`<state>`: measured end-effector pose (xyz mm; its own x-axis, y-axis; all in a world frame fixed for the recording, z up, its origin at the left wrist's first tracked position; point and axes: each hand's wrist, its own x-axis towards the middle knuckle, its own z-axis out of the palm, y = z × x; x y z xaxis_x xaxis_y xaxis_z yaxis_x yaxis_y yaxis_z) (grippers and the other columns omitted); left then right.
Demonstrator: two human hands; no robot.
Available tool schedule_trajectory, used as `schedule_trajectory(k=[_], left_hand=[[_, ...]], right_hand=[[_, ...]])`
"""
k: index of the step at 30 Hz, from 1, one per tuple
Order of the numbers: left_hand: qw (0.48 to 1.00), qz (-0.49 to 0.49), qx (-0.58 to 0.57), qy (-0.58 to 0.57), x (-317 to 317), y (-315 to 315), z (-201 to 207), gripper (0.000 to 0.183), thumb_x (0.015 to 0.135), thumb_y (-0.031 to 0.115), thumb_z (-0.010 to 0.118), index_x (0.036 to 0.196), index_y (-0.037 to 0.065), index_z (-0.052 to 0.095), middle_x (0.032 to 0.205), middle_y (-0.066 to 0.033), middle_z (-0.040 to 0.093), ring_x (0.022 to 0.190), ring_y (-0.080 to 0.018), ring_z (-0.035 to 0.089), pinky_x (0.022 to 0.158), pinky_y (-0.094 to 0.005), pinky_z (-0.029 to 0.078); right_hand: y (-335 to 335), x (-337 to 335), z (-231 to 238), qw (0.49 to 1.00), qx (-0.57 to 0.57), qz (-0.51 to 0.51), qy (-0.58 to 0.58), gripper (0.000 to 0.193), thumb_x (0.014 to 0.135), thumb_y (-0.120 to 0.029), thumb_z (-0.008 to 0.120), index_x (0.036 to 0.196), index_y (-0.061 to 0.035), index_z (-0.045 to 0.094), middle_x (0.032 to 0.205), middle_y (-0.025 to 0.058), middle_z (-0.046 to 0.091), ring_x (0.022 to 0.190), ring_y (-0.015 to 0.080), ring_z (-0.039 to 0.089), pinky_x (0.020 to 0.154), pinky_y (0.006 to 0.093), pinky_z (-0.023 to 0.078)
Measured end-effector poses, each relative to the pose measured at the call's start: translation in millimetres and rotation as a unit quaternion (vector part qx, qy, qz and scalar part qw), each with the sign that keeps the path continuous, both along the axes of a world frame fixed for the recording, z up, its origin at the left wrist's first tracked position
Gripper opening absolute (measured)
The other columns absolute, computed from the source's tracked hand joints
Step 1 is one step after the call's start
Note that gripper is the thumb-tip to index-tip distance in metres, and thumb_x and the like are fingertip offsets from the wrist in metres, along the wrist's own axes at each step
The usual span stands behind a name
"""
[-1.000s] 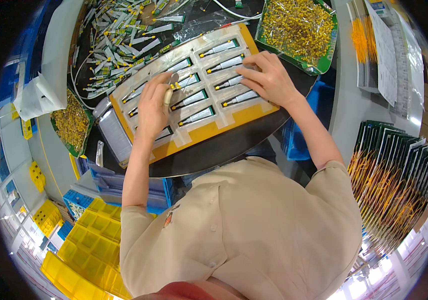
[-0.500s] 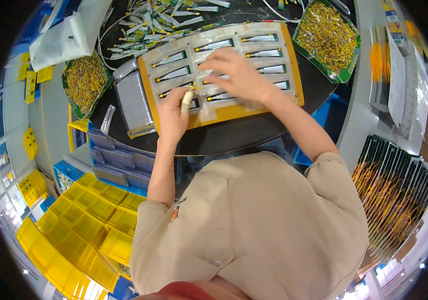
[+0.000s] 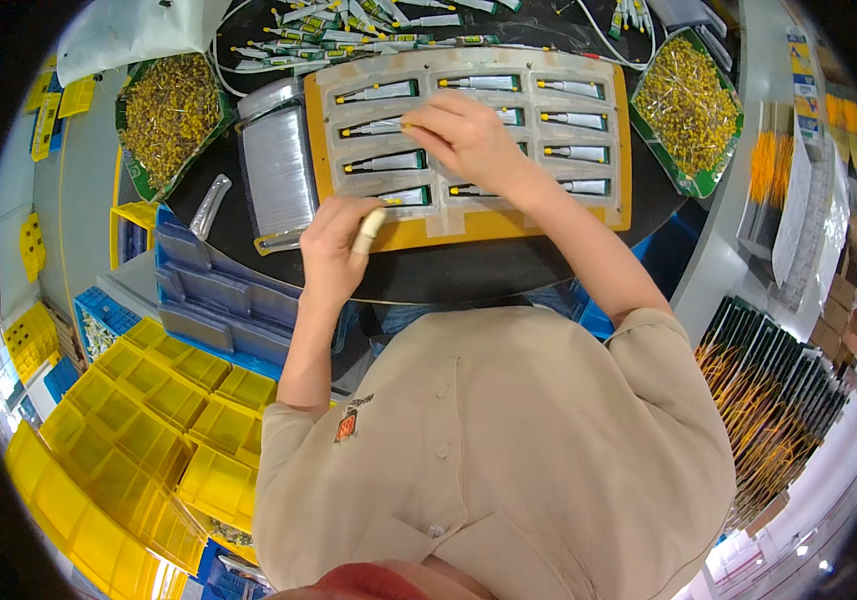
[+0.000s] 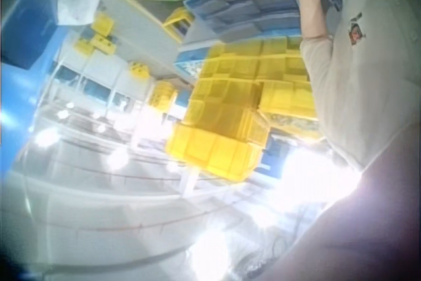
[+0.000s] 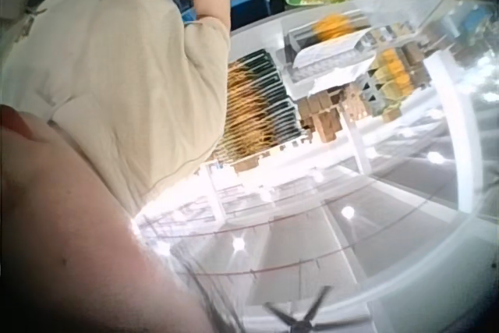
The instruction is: The person places small yellow components into a yellow tray with multiple slots, then covers the tray with a clear plastic sheet. The person repeats this cycle several times, handling the components and tray by hand.
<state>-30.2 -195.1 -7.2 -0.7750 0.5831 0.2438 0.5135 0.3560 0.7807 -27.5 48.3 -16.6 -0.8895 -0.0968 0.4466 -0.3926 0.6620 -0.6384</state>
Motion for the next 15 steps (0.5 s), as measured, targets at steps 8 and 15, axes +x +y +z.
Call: schedule_trajectory(k=[8,15], left_hand=[[0.99,-0.006,-0.048,0.131,-12,11,-21,0.027,0.072,0.004,0.079,0.098,0.01,0.077,0.093,-0.0034,0.068,0.09,-0.0251,0.062,0.079,-0.0366,0.047],[0.992,0.009,0.003,0.123,-6,5,-20,0.026,0.072,0.003,0.079,0.098,0.009,0.077,0.091,-0.0055,0.068,0.085,-0.0259,0.062,0.075,-0.0381,0.049]], right_hand=[[0,-7,-17,0.986,0.124,0.058,0.097,0.019,0.077,-0.005,0.077,0.095,-0.007,0.072,0.086,0.0034,0.061,0.08,0.0237,0.059,0.072,0.0361,0.047],[9,35,-9,0.996,0.084,0.024,0.026,0.022,0.076,-0.007,0.077,0.098,-0.0087,0.074,0.085,0.0037,0.062,0.081,0.0235,0.061,0.073,0.0363,0.047]])
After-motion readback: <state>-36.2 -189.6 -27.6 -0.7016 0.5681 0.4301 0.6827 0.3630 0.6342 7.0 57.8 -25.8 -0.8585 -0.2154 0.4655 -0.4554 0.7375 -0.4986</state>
